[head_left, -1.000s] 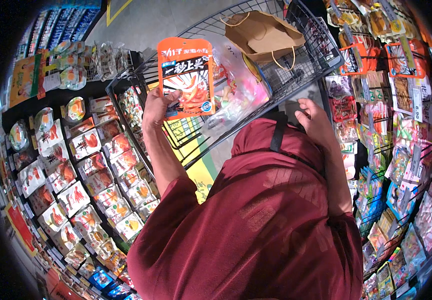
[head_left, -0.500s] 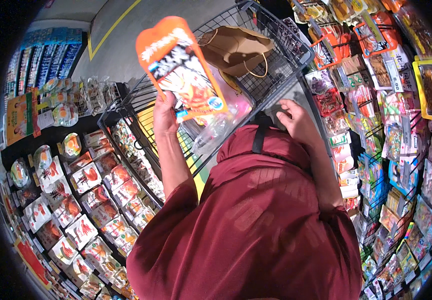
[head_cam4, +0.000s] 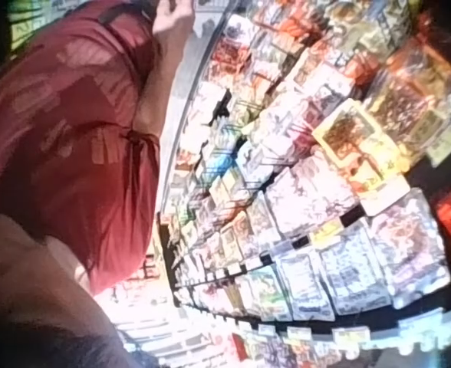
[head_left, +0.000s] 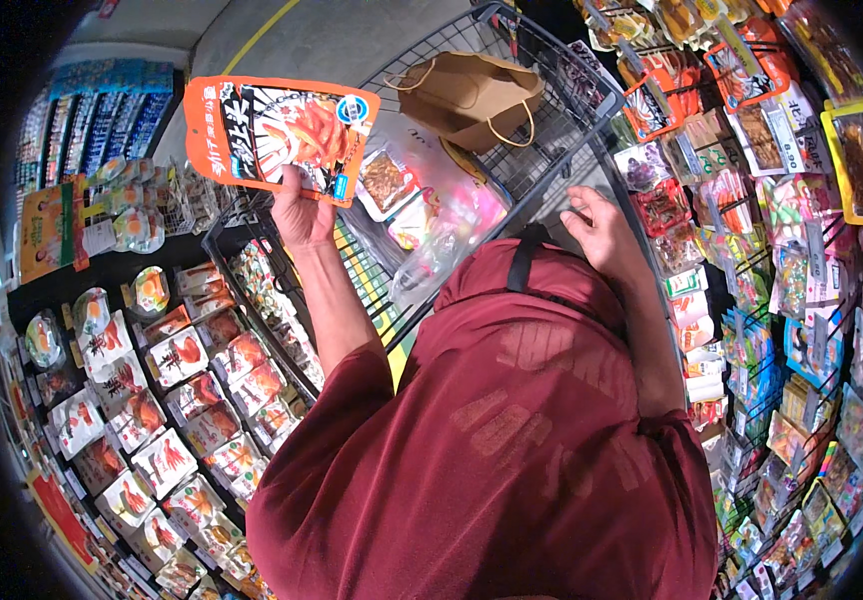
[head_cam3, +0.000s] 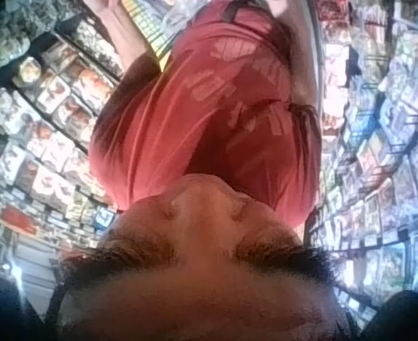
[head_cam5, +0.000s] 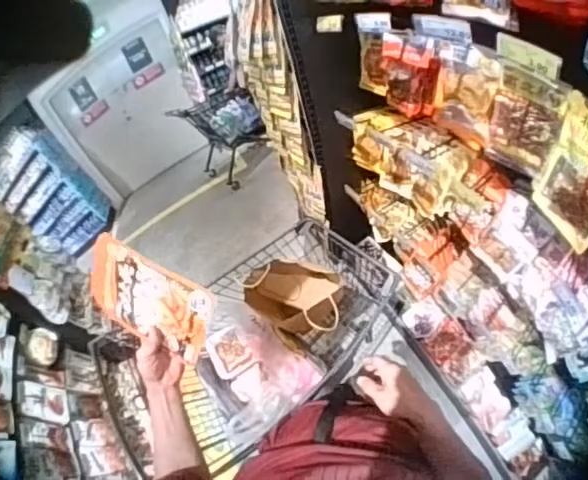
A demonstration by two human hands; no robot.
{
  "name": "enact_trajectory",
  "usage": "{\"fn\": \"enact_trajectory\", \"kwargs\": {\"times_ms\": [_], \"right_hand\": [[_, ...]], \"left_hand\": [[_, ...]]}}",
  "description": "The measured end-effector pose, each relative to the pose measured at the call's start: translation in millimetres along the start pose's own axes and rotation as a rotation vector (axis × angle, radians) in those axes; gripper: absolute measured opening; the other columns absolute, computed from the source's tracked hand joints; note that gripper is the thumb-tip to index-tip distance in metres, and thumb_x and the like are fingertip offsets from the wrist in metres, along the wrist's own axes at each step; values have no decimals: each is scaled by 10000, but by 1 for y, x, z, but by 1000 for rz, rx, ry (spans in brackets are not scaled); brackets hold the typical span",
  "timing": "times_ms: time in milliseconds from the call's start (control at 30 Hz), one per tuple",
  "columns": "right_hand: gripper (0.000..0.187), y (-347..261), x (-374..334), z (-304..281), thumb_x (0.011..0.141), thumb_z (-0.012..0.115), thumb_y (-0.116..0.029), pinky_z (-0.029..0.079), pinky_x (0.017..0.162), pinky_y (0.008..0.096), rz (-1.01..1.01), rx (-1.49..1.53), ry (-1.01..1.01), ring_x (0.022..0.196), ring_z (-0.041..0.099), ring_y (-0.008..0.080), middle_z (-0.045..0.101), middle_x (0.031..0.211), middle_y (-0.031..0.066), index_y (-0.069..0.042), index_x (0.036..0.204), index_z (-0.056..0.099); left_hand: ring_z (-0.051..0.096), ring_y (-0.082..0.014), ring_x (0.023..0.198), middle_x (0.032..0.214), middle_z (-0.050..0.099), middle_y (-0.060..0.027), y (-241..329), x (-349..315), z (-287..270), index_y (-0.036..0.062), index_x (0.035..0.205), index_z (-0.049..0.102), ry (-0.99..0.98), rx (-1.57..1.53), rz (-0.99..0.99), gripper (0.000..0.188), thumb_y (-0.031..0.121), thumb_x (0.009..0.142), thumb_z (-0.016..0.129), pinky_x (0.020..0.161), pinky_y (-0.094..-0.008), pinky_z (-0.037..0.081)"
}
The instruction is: Picking various snacks from supermarket shelves and putting them into a shopping cart
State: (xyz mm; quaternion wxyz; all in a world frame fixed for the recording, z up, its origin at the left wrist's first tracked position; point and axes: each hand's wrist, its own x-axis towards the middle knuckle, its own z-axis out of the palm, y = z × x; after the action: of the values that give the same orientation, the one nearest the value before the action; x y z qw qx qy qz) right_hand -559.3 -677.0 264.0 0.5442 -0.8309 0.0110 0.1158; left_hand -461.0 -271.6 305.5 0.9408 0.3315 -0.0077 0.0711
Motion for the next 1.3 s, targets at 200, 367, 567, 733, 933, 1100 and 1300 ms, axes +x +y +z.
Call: {"fn": "enact_trajectory", "kwargs": {"times_ms": [200, 367, 567, 733, 933, 1100, 1300], "right_hand": [[438, 12, 12, 16, 905, 611, -253, 452, 1013, 407, 40, -34, -20, 1164, 580, 369, 602, 1241, 231, 0, 1258, 559], [445, -10, 6, 3, 907, 606, -256, 420, 1042, 428, 69, -119, -15, 1195, 549, 385, 597, 1235, 238, 7, 1262, 554], [418, 7, -8, 5, 897, 610, -234, 435, 1020, 434, 53, -137, 44, 1167, 562, 398, 599, 1220, 253, 14, 1230, 559], [415, 13, -22, -2, 877, 631, -201, 480, 946, 429, 42, -62, 155, 1091, 604, 394, 628, 1154, 243, 16, 1224, 561], [440, 16, -28, -23, 889, 644, -238, 488, 924, 417, 211, -22, 230, 1078, 616, 353, 612, 1178, 223, 7, 1245, 561], [363, 23, -15, -47, 888, 640, -155, 515, 829, 376, 205, 82, 402, 911, 648, 293, 624, 1080, 184, 2, 1208, 568], [338, 19, 25, -94, 864, 623, -17, 524, 734, 317, 94, 186, 616, 803, 627, 208, 584, 1064, 147, 6, 1190, 533]], "left_hand": [[530, -313, 1264, 1397, 535, -133, 3, -11, -9, 20, 1371, 486, 196, 132, -140, 533, 322, 953, 619, 1092, -524, 386], [554, -286, 1234, 1356, 570, -110, -47, -4, 22, 45, 1357, 499, 168, 141, -273, 580, 404, 927, 648, 1060, -497, 435], [650, -231, 1037, 1151, 656, -101, -101, 6, 51, -11, 1241, 561, 124, 405, -342, 404, 162, 906, 706, 931, -412, 525], [663, -183, 972, 1086, 690, -86, -153, 13, 94, -12, 1163, 614, -50, 590, -386, 294, 31, 884, 697, 889, -331, 526], [470, -47, 467, 752, 638, 0, -212, 24, 137, 51, 984, 648, -95, 632, -553, 139, 51, 865, 720, 393, -214, 344], [520, -60, 540, 800, 680, -16, -254, 37, 150, 60, 946, 673, -185, 619, -681, 108, 56, 859, 736, 452, -226, 385], [558, -77, 546, 820, 709, -56, -298, 58, 184, 25, 973, 678, -270, 678, -767, 124, 29, 857, 723, 469, -247, 444]]}}
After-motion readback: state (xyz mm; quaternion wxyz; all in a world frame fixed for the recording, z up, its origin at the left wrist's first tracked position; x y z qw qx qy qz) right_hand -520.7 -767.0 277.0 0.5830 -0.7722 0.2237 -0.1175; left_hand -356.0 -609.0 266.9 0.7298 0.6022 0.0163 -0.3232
